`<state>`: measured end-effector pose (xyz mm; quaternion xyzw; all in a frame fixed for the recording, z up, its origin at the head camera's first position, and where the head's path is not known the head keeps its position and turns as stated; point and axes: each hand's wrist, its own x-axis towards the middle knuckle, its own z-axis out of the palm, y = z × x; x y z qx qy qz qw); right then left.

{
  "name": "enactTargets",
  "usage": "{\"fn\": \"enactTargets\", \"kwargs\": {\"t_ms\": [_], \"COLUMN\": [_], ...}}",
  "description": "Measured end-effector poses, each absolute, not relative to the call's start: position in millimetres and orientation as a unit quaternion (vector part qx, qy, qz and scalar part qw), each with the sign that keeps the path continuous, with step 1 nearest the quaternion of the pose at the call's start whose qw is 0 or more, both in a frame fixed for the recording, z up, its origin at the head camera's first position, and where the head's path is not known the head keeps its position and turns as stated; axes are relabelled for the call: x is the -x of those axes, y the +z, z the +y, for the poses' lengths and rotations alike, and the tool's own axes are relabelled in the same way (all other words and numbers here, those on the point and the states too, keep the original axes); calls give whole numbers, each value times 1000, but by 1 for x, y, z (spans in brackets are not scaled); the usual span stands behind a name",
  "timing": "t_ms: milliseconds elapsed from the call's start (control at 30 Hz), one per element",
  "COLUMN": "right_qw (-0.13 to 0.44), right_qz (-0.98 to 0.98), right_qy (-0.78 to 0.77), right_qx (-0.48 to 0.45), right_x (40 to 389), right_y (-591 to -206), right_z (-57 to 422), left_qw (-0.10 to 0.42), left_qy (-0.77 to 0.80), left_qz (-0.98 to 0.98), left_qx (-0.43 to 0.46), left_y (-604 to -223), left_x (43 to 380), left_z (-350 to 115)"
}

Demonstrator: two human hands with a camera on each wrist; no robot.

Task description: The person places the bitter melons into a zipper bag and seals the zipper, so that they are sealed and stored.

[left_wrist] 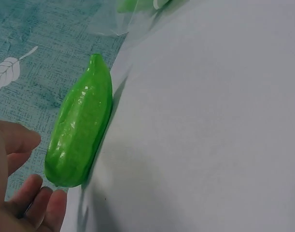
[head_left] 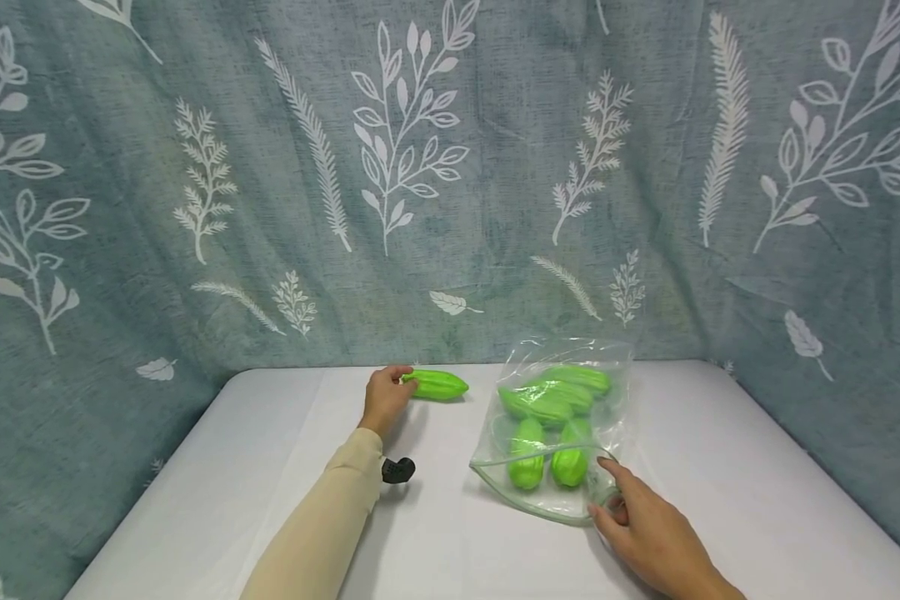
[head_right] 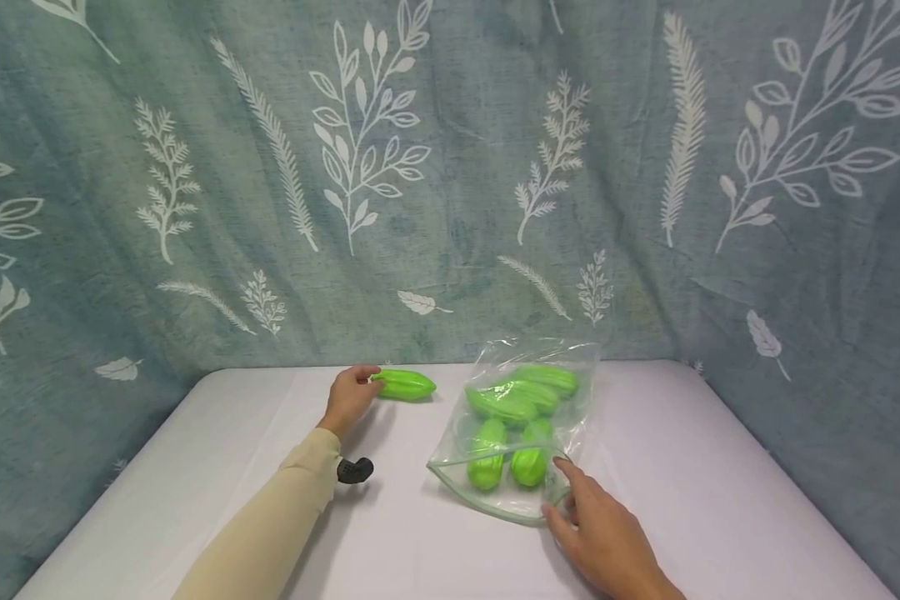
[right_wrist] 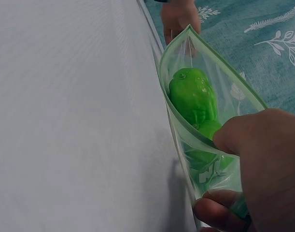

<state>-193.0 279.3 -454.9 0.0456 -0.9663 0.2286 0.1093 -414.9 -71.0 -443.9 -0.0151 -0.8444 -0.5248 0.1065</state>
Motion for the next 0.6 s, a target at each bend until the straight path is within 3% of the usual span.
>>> {"fn": "enactTargets", "kwargs": {"t_ms": [133, 600], "right_qw": [116, 111], "right_qz": [-966, -966], "right_qy": [226, 230], "right_qx": [-48, -46], "right_x": [193, 192], "right_y": [-456, -456], "right_z": [280, 280], "left_qw": [119, 81], "left_qy": [-507, -525], "left_qz": [-853, -847], "left_qx": [23, 7], "left_y": [-447, -454], "left_x": [419, 425], "left_z": [-71, -64]}}
